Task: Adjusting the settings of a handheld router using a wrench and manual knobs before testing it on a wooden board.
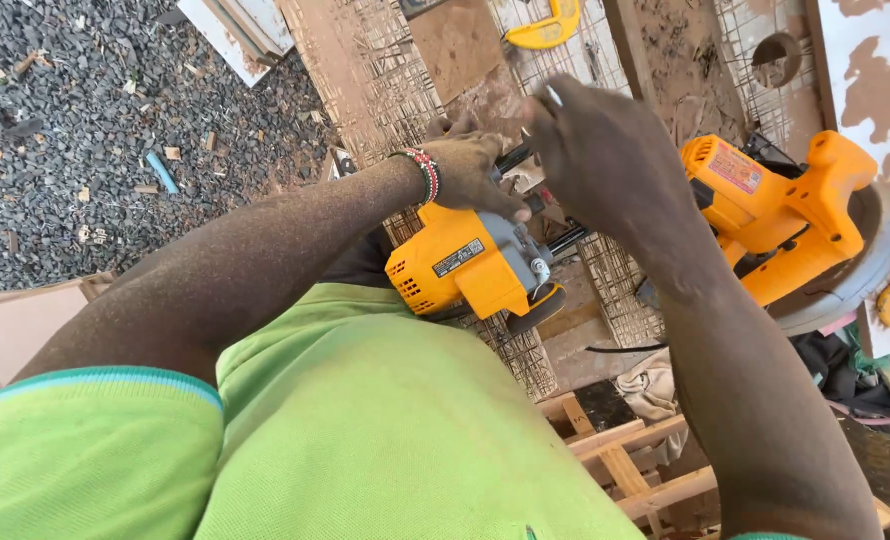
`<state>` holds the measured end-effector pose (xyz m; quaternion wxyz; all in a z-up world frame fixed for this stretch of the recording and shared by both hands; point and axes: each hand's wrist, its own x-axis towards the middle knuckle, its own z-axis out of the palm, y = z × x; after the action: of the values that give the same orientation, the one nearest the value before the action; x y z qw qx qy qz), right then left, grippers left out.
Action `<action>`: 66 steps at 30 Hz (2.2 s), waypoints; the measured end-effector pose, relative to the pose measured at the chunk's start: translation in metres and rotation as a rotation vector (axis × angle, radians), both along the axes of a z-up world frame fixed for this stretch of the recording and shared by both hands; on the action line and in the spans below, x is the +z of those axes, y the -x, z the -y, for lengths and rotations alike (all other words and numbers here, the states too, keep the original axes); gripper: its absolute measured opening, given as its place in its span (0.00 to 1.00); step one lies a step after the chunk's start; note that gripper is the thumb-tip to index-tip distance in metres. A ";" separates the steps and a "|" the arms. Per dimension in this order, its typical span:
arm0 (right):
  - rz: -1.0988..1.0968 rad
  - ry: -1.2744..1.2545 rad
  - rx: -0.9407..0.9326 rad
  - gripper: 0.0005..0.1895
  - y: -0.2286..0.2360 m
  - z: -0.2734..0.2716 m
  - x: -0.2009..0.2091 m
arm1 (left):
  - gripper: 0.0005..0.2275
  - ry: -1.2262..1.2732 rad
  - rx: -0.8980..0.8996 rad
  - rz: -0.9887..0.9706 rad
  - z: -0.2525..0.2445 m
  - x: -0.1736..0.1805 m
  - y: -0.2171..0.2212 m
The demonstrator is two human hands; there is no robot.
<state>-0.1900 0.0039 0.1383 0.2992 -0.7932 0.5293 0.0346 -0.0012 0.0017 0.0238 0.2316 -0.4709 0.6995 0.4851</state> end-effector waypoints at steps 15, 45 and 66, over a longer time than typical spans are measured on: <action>0.443 0.502 -0.085 0.13 0.102 -0.148 -0.118 | 0.51 0.055 0.052 -0.132 -0.002 -0.004 -0.008; 0.418 0.532 0.025 0.08 0.060 -0.112 -0.134 | 0.54 0.045 -0.084 -0.140 0.011 -0.036 -0.003; -0.207 0.326 0.210 0.21 -0.016 -0.039 -0.093 | 0.32 0.122 -0.044 -0.273 0.008 -0.066 -0.022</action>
<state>-0.1738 0.0431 0.0456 0.1055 -0.8741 0.4702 0.0609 0.0203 -0.0067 -0.0425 0.1158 -0.3985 0.7628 0.4959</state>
